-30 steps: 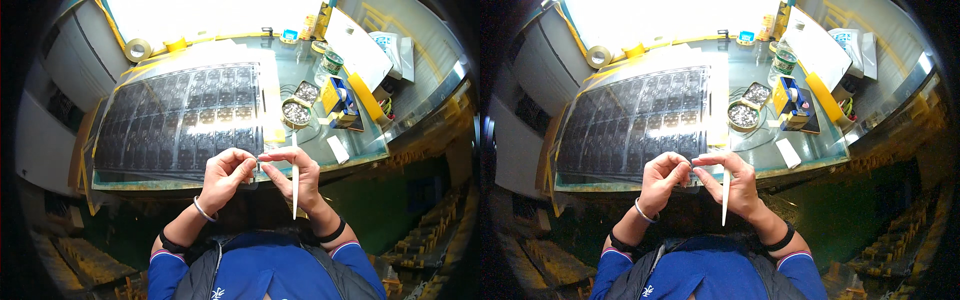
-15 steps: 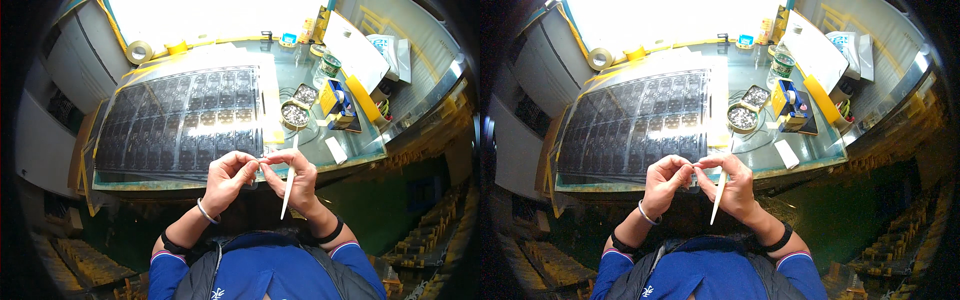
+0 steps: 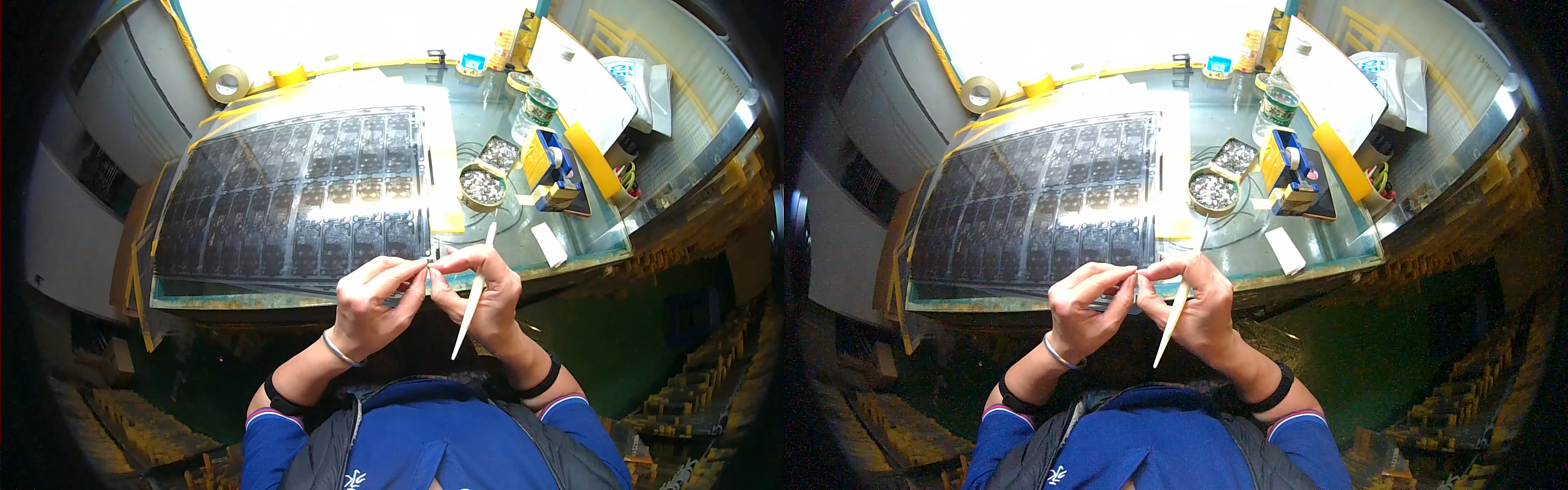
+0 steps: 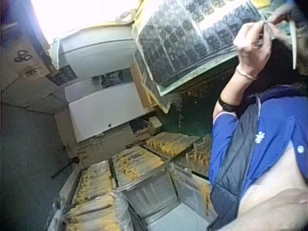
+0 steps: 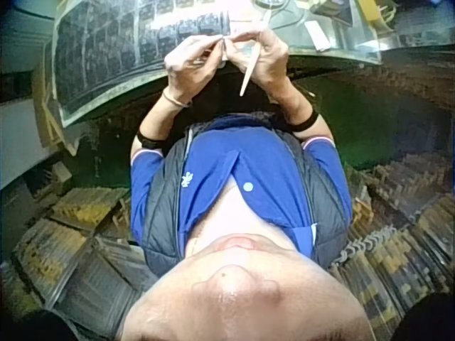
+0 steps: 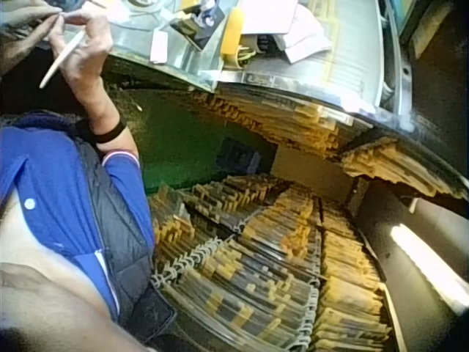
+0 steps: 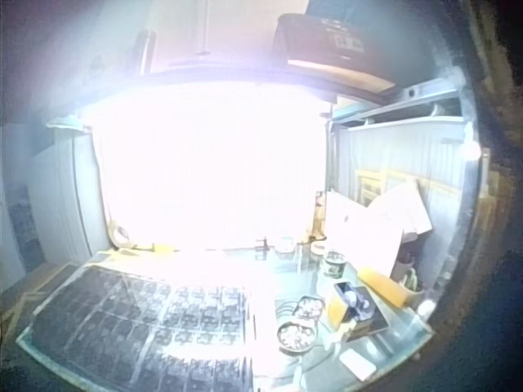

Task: Placing small metal connectors onto a grid-like electronic sheet using a picking tool.

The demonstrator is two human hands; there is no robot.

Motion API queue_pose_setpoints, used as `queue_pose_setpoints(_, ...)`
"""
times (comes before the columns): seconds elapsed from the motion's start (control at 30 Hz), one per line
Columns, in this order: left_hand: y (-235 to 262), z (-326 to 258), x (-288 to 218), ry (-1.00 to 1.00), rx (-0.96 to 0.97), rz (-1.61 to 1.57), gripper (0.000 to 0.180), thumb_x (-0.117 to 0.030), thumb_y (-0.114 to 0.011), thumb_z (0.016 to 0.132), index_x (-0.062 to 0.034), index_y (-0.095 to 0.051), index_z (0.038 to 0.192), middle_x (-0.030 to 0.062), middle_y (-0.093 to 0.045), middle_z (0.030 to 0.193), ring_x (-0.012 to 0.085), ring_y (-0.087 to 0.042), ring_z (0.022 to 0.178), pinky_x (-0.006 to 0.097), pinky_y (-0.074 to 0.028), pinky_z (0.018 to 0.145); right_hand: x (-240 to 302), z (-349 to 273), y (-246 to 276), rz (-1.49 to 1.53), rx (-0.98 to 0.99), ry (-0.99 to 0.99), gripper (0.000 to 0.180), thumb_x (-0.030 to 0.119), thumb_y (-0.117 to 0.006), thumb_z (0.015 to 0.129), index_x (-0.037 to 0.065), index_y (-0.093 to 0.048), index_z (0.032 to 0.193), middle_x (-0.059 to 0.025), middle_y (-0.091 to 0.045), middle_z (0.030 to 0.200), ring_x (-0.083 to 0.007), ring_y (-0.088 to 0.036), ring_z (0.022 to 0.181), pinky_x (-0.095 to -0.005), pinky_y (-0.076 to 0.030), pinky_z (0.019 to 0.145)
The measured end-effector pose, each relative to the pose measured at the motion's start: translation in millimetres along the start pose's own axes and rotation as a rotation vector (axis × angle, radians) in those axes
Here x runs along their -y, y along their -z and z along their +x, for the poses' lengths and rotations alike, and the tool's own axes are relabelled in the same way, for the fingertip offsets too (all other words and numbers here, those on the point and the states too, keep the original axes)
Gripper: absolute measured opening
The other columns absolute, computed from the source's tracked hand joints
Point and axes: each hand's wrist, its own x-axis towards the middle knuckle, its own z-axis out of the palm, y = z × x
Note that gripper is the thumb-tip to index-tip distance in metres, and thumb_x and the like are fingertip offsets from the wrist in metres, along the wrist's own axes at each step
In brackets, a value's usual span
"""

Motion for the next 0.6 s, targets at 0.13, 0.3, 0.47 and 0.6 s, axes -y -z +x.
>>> queue_pose_setpoints(0.13,1.5,1.7,-2.7,0.074,0.041,-0.050,0.017,0.003,-0.071,0.079,0.0010,-0.072,0.096,0.0128,-0.070,0.083,0.0160,-0.069,0.069,0.025,-0.057,0.060,3.6,2.3,1.7,-0.044,0.015,0.068,0.021,0.004,-0.079,0.070,0.007,-0.063,0.083,-0.0078,-0.067,0.077,-0.0238,-0.066,0.070,-0.0327,-0.052,0.064)
queue_pose_setpoints(0.3,4.1,4.6,-6.6,0.147,0.086,-0.105,0.016,0.002,-0.070,0.080,0.0021,-0.072,0.096,0.0130,-0.070,0.083,0.0144,-0.069,0.069,0.024,-0.056,0.059,5.1,3.4,1.4,-0.075,0.012,0.135,0.021,0.004,-0.079,0.069,0.007,-0.062,0.081,-0.0070,-0.067,0.077,-0.0252,-0.065,0.070,-0.0343,-0.052,0.064)
queue_pose_setpoints(0.47,7.5,5.2,-4.6,0.221,0.157,-0.179,0.015,0.000,-0.069,0.082,0.0023,-0.073,0.096,0.0120,-0.071,0.085,0.0121,-0.068,0.070,0.022,-0.055,0.059,4.4,2.2,3.0,-0.080,0.031,0.143,0.022,0.003,-0.079,0.069,0.008,-0.062,0.081,-0.0070,-0.066,0.076,-0.0262,-0.065,0.070,-0.0347,-0.052,0.064)
queue_pose_setpoints(0.6,8.1,4.1,-2.2,0.284,0.199,-0.216,0.014,-0.001,-0.069,0.083,0.0021,-0.073,0.096,0.0106,-0.071,0.087,0.0103,-0.068,0.071,0.020,-0.055,0.060,4.6,1.4,3.2,-0.086,0.037,0.160,0.022,0.003,-0.080,0.068,0.008,-0.062,0.080,-0.0076,-0.066,0.076,-0.0267,-0.066,0.070,-0.0350,-0.053,0.064)
